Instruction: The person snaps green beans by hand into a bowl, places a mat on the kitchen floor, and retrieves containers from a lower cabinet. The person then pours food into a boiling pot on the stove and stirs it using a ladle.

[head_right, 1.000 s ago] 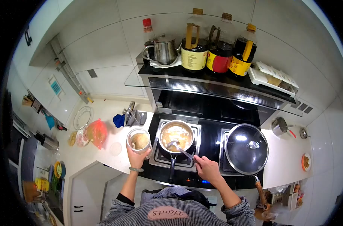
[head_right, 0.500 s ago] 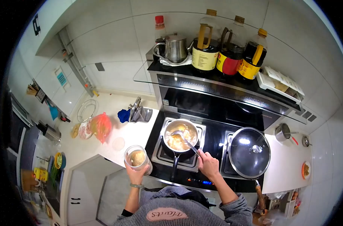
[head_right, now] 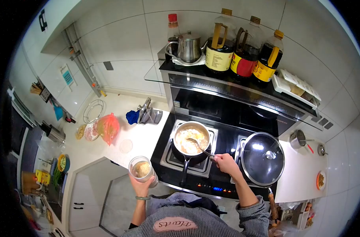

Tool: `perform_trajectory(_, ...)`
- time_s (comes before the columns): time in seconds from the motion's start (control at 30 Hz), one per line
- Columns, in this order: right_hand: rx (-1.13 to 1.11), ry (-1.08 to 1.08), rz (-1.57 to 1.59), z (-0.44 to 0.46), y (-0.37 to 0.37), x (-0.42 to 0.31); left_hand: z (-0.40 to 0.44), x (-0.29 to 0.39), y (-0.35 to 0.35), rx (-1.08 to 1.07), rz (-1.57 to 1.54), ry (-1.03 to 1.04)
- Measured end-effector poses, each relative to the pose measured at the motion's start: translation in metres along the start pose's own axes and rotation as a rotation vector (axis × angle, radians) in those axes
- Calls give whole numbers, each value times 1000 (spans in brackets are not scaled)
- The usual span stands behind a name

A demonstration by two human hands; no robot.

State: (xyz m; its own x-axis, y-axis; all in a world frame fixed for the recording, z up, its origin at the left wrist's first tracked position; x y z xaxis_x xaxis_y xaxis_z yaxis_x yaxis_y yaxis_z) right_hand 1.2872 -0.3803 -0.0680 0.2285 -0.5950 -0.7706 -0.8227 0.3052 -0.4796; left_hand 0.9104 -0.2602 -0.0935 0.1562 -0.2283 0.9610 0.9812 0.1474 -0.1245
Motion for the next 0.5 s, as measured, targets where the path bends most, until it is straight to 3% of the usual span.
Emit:
perform_trajectory(0.2, -103, 283, 498, -13, -3, 9, -7, 2, -3, 4, 4, -9)
perform_trajectory(0.43, -141, 202, 697, -22, 0, 22, -20, -1, -15, 48, 9, -15)
perform_trajectory(0.5, -62, 136, 677, -25, -1, 20, -24, 0, -21, 75, 3, -7)
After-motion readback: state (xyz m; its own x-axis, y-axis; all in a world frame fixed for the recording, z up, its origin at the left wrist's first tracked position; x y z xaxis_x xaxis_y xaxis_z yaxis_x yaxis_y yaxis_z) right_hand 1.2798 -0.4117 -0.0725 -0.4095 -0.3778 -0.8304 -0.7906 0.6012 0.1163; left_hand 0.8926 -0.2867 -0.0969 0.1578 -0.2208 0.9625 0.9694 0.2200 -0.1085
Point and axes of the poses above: each hand's wrist, its own z-axis towards the middle knuckle, its own y-axis out of the palm, x = y × z, the point moved 5 cm from there along z, towards the middle knuckle, and after that the axes turned 8 degrees about x, right-handed, at the moved point
